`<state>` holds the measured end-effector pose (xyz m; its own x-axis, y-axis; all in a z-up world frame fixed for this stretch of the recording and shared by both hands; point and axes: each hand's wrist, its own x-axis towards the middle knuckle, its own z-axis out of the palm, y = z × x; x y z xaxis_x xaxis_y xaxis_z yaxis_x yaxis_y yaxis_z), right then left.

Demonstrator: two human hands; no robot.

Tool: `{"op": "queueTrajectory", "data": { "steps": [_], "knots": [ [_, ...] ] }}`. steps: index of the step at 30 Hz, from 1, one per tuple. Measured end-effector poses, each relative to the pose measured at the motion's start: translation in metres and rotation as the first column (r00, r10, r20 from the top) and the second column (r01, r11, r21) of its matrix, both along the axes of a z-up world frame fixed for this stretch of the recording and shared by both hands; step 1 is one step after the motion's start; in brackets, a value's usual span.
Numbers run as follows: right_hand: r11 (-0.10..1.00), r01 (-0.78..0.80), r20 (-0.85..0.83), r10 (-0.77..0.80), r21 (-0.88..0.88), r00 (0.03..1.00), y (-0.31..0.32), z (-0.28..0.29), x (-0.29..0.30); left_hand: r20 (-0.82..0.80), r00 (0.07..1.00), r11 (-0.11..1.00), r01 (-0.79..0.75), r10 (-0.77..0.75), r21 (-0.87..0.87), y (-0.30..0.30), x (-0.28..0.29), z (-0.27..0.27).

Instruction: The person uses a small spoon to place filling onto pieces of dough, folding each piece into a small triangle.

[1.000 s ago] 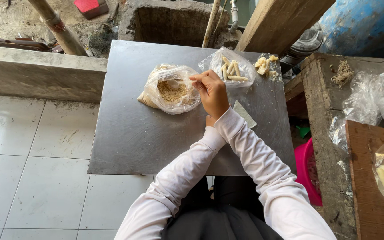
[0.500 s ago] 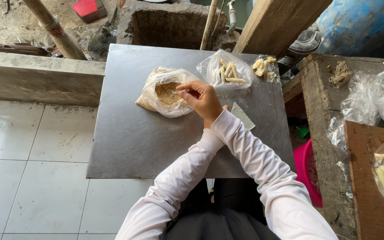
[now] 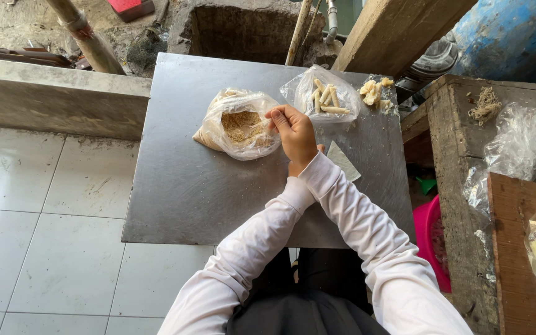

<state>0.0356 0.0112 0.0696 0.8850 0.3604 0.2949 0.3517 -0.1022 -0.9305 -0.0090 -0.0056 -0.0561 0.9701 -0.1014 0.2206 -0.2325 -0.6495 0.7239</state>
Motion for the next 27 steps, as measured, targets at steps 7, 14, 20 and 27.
{"op": "queueTrajectory", "data": {
  "steps": [7,14,20,27],
  "knots": [
    [0.990,-0.075,-0.238,0.102,0.120,0.966,-0.003,-0.016,0.019,-0.004,1.000,1.000,0.005,-0.005,0.008,0.006,0.003,0.004],
    [0.987,-0.054,-0.361,0.105,0.149,0.927,-0.005,-0.015,0.019,-0.019,1.000,1.000,0.002,-0.002,0.006,0.002,0.004,0.003],
    [0.963,-0.032,-0.474,0.160,0.266,0.866,-0.012,-0.020,0.026,-0.069,0.998,0.999,-0.013,0.016,0.035,0.002,0.005,0.013],
    [0.899,0.039,-0.576,0.246,0.436,0.779,-0.030,-0.014,0.035,-0.197,0.978,0.975,-0.027,0.071,0.218,0.001,0.003,0.008]
  ]
}}
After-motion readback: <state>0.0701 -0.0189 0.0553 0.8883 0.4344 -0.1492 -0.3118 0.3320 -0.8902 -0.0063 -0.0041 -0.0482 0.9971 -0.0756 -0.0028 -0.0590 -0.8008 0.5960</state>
